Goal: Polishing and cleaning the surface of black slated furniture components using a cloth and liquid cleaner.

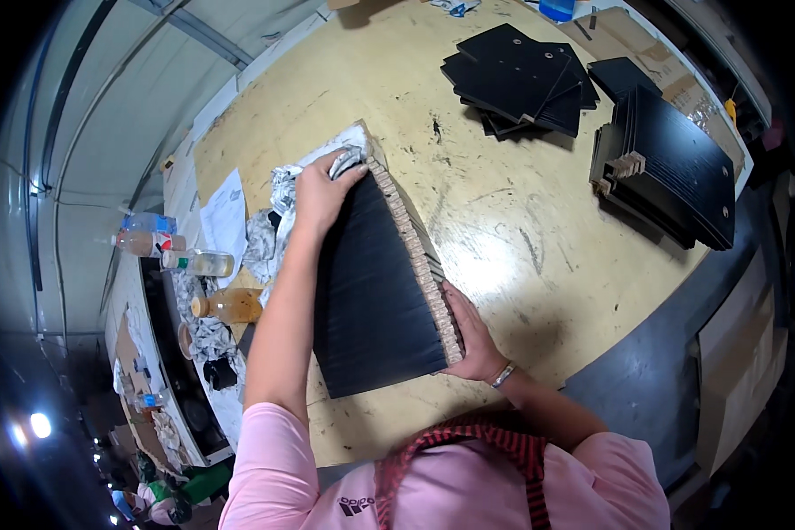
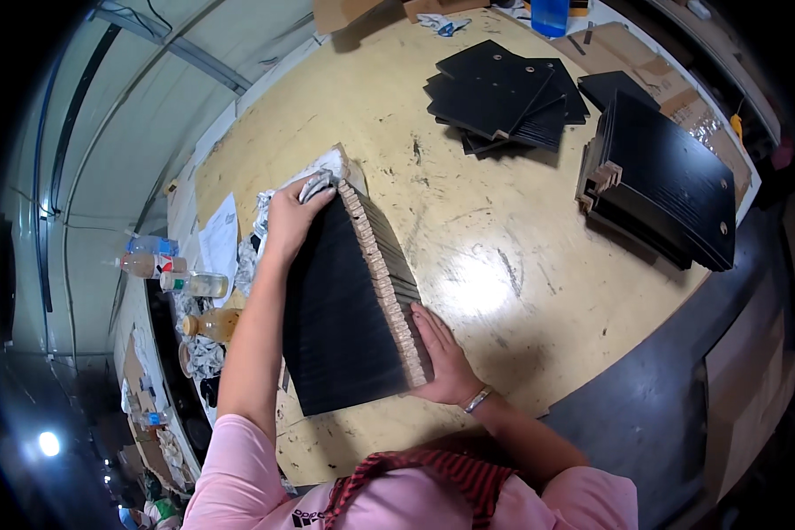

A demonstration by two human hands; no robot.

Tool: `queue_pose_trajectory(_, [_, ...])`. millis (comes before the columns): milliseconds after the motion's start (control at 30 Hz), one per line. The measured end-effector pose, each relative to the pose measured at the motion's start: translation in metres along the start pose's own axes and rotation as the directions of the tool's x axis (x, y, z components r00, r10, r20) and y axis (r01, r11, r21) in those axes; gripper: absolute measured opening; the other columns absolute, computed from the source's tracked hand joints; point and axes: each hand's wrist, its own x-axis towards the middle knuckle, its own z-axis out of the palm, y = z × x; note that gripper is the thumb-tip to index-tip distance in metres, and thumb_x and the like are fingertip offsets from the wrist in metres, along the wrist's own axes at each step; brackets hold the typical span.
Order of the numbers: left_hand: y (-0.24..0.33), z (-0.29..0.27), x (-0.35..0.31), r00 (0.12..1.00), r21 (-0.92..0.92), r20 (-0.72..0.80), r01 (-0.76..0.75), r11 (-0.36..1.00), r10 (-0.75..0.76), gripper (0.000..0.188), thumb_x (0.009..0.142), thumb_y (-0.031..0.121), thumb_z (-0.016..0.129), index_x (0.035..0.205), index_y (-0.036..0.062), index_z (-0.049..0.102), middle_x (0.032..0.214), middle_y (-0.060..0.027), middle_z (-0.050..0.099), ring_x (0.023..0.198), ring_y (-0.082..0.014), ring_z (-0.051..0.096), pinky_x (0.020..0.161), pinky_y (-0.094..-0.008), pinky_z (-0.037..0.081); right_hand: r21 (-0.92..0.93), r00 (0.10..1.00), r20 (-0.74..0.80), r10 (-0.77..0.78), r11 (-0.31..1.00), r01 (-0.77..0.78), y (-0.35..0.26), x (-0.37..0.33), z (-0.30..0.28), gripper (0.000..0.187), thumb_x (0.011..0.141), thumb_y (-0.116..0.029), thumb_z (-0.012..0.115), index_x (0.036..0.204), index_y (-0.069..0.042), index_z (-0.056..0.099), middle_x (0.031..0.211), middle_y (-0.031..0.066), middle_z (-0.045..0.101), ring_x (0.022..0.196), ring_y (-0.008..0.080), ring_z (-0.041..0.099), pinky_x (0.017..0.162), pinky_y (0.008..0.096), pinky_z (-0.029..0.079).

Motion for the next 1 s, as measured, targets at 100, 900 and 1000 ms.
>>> queue_pose_trajectory(100, [0.0,-0.004,0.01,0.983,-0.212,0.166,0.118,0.97,-0.084,0.041,0.073,0.01,0.081,0.109,-0.0058,0.07,0.092,-0.013,0.075,0.082,-0.0178,0.067,0.079,-0.0312,0.051,-0.001,1.0,-0.005,-0.001,1.0,0.001,0.001,-0.001,-0.002,0.122,0.06,-0.038,0.091,0.155,-0.001,0.023,0.158,0.0233,0.03,0.144,0.0408,0.033,0.119,0.0453,0.028])
queue_pose_trajectory(900, [0.006,-0.005,0.023,0.911,-0.353,0.332,0.362,0.863,-0.246,0.042,0.069,-0.011,0.074,0.11,-0.006,0.066,0.096,-0.006,0.069,0.083,-0.0143,0.064,0.079,-0.0266,0.052,-0.006,1.0,-0.011,-0.026,1.0,0.026,-0.001,0.002,-0.002,0.125,0.058,-0.036,0.091,0.154,0.001,0.021,0.157,0.0251,0.03,0.144,0.0419,0.033,0.119,0.046,0.027])
queue_pose_trajectory(1000, [0.006,-0.003,0.021,0.909,-0.391,0.324,0.382,0.837,-0.263,0.042,0.069,-0.011,0.074,0.109,-0.0057,0.066,0.098,-0.0072,0.069,0.083,-0.0146,0.064,0.079,-0.0264,0.052,-0.004,0.999,-0.014,-0.03,1.0,0.03,-0.001,0.002,-0.003,0.124,0.058,-0.035,0.091,0.154,0.002,0.021,0.157,0.0252,0.031,0.144,0.0419,0.033,0.119,0.0461,0.028])
